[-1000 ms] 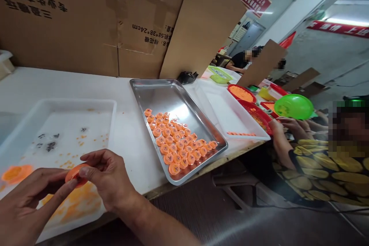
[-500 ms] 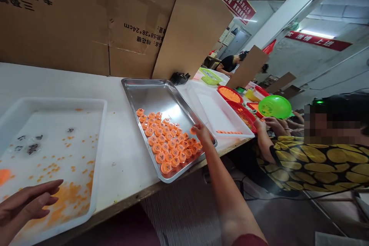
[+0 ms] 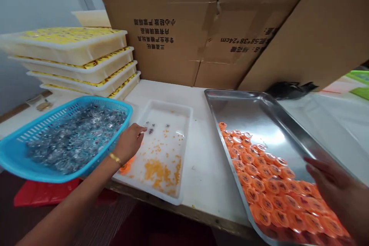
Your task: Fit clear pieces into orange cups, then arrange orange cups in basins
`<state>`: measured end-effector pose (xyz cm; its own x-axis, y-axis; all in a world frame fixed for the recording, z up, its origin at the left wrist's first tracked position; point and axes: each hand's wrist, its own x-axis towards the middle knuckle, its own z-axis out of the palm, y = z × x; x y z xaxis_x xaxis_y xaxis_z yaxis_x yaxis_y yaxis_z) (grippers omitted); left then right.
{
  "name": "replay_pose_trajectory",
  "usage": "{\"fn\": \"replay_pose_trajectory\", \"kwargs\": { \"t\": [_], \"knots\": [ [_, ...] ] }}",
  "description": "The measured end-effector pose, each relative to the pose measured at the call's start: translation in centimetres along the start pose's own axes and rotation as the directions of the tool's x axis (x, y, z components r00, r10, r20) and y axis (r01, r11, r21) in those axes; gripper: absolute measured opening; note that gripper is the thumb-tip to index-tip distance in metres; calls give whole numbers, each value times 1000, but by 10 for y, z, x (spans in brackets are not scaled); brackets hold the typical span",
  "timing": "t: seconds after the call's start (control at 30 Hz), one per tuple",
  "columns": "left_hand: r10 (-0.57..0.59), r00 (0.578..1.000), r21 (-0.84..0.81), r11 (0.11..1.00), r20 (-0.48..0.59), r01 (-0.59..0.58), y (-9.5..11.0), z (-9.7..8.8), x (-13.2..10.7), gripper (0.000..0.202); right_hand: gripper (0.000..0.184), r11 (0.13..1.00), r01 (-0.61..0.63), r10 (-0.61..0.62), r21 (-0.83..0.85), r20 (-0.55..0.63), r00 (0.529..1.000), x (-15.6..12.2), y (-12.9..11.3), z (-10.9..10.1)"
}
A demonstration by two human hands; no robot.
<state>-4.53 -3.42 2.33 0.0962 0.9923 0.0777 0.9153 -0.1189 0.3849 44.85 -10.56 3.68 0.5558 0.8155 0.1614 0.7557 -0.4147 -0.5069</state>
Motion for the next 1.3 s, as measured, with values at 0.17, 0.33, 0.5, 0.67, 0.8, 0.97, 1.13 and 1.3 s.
{"fn": "replay_pose_trajectory", "kwargs": {
  "t": [0.17,0.33,0.5,0.67,0.8,0.97,1.13,1.3],
  "knots": [
    [93,984,183,976,153,-121,3,18,53,31,24,866,338,-422,367,178,889,-72,-88,47],
    [233,937,180,942,260,-284,34,54,90,29,22,685,455,-667,569,239,706,-137,-156,98],
    [249,905,205,921,346,-331,43,73,105,22,23,656,433,-717,618,333,612,-156,-177,116],
    [219,885,194,928,411,-319,36,66,95,28,23,692,404,-705,598,441,556,-159,-191,126],
    [211,843,152,934,494,-323,32,54,86,33,24,712,429,-702,556,539,466,-167,-210,132],
    [223,811,94,942,541,-322,36,50,81,31,29,709,522,-675,474,671,307,-181,-241,146],
    [238,859,3,963,453,-269,32,32,82,14,37,711,650,-600,268,713,363,-175,-266,173],
    [158,974,-202,972,163,-123,18,-23,60,18,38,721,659,-593,215,684,425,-159,-287,194]
  ]
}}
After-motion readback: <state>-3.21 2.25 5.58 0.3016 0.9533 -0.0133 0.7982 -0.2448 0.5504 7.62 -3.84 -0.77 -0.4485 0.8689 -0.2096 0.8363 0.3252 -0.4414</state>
